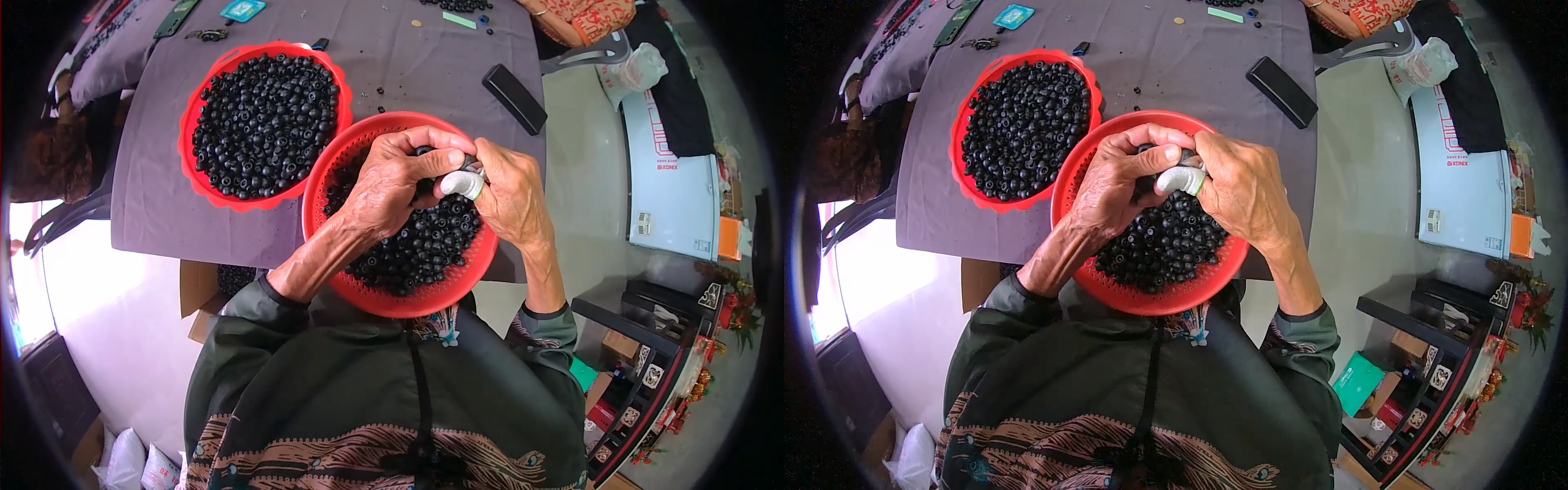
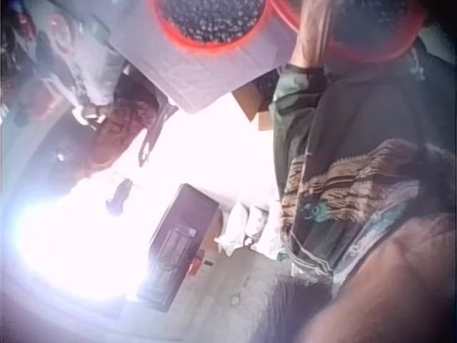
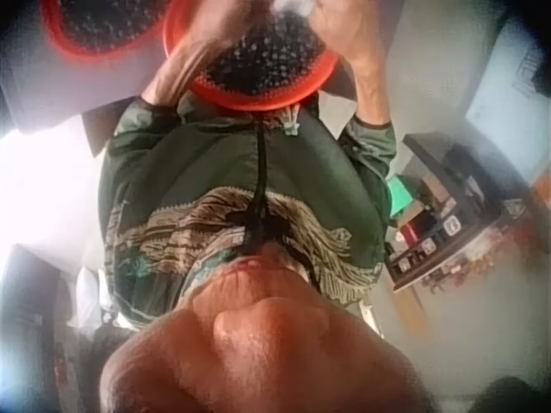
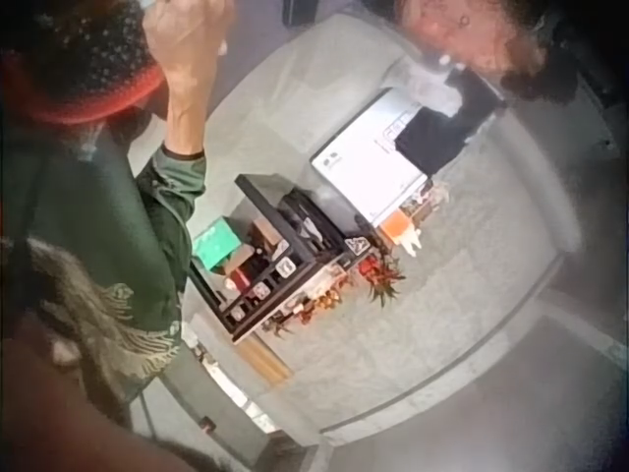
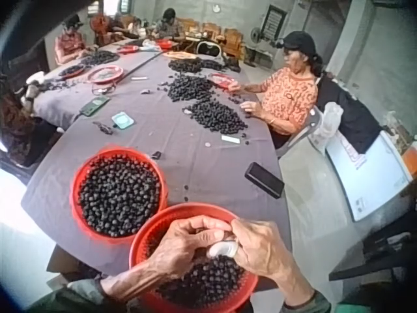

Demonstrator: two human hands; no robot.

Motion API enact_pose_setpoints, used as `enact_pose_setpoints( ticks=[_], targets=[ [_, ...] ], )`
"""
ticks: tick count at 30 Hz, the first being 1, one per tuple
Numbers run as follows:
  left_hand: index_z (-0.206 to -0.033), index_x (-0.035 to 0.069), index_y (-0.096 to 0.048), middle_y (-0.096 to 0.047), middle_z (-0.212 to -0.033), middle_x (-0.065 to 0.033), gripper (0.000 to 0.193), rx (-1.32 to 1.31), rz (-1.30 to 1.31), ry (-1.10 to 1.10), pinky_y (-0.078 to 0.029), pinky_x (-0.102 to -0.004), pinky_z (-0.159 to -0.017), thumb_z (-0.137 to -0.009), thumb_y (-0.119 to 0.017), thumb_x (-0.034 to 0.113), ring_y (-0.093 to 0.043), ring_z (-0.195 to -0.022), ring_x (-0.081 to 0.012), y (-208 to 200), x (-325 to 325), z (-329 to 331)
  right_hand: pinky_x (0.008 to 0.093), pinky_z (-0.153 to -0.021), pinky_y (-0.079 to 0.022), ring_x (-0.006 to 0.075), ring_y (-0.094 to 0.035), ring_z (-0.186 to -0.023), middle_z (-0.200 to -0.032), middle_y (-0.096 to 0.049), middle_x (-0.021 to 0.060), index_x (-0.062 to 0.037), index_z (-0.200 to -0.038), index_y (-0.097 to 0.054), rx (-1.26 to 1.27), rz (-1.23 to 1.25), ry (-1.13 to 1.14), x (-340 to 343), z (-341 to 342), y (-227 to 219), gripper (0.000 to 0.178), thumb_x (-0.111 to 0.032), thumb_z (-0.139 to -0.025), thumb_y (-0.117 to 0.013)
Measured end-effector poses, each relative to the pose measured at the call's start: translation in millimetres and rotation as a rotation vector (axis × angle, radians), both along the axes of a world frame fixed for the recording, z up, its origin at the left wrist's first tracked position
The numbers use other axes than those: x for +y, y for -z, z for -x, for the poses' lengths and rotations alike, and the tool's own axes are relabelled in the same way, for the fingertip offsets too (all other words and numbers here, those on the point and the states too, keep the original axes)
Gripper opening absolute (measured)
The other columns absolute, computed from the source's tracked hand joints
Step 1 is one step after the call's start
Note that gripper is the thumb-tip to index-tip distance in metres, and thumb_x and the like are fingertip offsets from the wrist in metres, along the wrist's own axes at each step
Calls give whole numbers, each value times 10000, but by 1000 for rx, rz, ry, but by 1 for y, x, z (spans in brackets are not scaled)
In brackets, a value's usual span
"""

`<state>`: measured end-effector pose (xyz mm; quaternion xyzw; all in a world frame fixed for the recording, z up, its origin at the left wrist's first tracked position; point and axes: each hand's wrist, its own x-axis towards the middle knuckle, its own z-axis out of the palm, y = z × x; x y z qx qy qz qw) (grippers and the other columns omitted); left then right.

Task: The person sorts small black plastic components by hand, picking specific items from red bowls and placing them into a small white container.

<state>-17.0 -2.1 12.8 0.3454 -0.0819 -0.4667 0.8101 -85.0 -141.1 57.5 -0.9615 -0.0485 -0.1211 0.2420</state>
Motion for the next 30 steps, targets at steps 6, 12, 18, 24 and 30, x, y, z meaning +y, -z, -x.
enact_pose_setpoints(
  ticks=[6, 12, 18, 24, 30],
  targets=[
    [-916, 56, -595, -608, -824, -29, 106, 26, 20, 29, -318, -145, -418, -832, -565, 112, -492, -586, -39, -5, -1, -1, 355, -471, -415, 288, -554, -535, -594, -534, 115, -20, -739, -490, -48, -20, -5, -1, -1, -3, 299, -234, -695, -694],
    [-916, 51, -595, -617, -852, -36, 109, 20, 62, 39, -319, -147, -413, -829, -566, 110, -511, -606, -46, -3, 0, -3, 300, -423, -341, 161, -398, -455, -536, -401, 65, -15, -675, -408, -17, -118, 43, -4, -4, -3, 600, -561, -641, -654],
    [-915, 44, -597, -622, -861, -44, 110, 33, 51, 28, -328, -157, -405, -831, -561, 105, -530, -626, -54, -2, 0, -3, 302, -426, -345, 175, -399, -454, -544, -406, 71, -13, -680, -412, -16, -138, 34, -3, -5, 0, 598, -560, -642, -651],
    [-923, 41, -597, -620, -837, -48, 116, 37, 64, 24, -319, -156, -397, -838, -554, 108, -523, -613, -52, 0, -1, -3, 317, -437, -349, 212, -409, -462, -552, -409, 86, -11, -675, -400, -22, -113, 32, -2, -5, 2, 574, -515, -645, -671],
    [-934, 42, -593, -619, -831, -50, 122, 55, 12, 6, -313, -154, -400, -839, -552, 106, -518, -608, -53, -3, 0, -2, 332, -446, -353, 265, -408, -472, -566, -409, 110, -8, -674, -387, -69, -42, 3, -1, -5, 6, 517, -437, -682, -676]
  ],
)
